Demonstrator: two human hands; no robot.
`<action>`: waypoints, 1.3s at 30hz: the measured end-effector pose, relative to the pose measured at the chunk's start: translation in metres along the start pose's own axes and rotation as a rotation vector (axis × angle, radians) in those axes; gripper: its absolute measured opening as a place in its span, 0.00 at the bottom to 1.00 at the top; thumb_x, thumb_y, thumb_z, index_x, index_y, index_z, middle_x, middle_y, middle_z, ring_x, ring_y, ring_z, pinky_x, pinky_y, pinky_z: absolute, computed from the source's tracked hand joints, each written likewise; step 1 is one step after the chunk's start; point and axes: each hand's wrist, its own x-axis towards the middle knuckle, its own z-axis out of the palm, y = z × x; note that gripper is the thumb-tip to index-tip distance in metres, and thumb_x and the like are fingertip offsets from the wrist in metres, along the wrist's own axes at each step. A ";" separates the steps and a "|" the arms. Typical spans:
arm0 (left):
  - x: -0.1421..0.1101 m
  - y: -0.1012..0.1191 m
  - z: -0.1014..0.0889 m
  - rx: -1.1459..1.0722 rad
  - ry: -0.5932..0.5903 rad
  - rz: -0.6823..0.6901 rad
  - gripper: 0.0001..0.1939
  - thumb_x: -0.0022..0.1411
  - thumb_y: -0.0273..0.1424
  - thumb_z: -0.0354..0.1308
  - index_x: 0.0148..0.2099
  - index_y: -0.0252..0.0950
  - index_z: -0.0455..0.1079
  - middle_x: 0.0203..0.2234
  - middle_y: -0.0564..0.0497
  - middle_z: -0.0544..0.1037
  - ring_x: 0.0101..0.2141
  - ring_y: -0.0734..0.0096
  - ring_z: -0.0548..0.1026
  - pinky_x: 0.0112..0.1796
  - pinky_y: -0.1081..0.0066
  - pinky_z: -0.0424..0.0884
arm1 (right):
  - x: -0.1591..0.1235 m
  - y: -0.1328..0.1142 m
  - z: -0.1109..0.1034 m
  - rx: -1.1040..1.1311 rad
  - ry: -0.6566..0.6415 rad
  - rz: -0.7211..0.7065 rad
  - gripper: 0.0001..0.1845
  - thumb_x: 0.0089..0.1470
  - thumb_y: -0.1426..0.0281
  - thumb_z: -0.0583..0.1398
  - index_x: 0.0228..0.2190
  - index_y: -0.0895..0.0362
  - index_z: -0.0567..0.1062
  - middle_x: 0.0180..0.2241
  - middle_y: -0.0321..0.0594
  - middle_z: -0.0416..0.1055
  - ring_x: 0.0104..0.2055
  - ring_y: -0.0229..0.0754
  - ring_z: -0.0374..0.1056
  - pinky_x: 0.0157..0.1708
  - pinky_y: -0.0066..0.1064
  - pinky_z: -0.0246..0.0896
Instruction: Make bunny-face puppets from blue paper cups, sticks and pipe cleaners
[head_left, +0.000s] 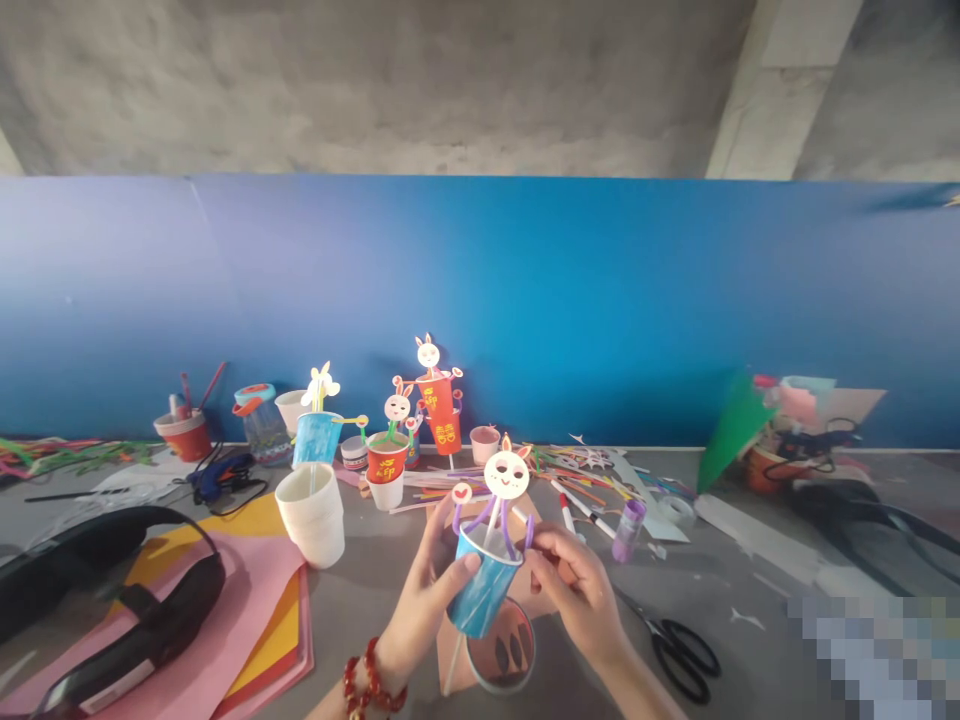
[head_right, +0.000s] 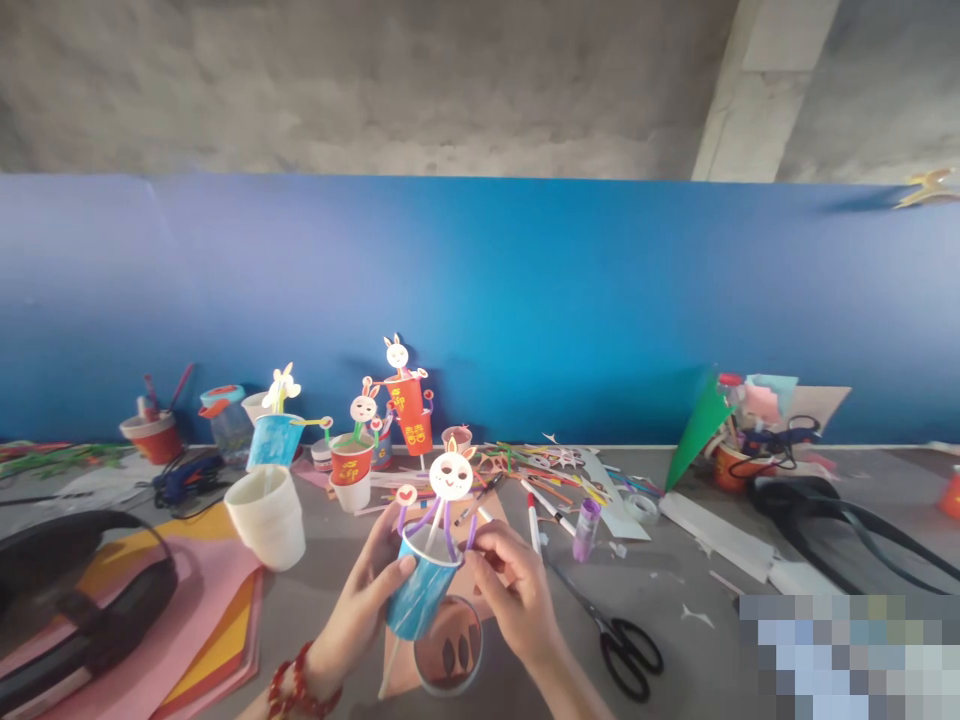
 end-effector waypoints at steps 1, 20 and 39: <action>0.000 0.001 0.000 -0.003 -0.008 -0.005 0.37 0.58 0.38 0.67 0.67 0.49 0.59 0.62 0.47 0.70 0.62 0.51 0.65 0.58 0.59 0.66 | 0.000 0.000 0.000 0.003 0.003 0.002 0.11 0.62 0.63 0.59 0.31 0.55 0.76 0.29 0.36 0.67 0.25 0.37 0.64 0.23 0.25 0.64; -0.001 -0.006 -0.003 0.015 0.043 0.021 0.39 0.57 0.36 0.68 0.68 0.47 0.58 0.65 0.46 0.64 0.66 0.47 0.55 0.62 0.56 0.60 | -0.003 0.003 0.002 0.050 0.086 -0.001 0.09 0.60 0.63 0.62 0.42 0.52 0.78 0.38 0.41 0.74 0.26 0.37 0.67 0.23 0.26 0.68; -0.001 0.005 0.000 0.096 0.003 0.035 0.42 0.57 0.38 0.68 0.69 0.46 0.54 0.66 0.45 0.63 0.66 0.48 0.57 0.63 0.57 0.59 | -0.006 0.007 0.001 0.096 -0.034 0.056 0.11 0.62 0.63 0.59 0.44 0.51 0.77 0.35 0.39 0.72 0.28 0.39 0.67 0.24 0.27 0.65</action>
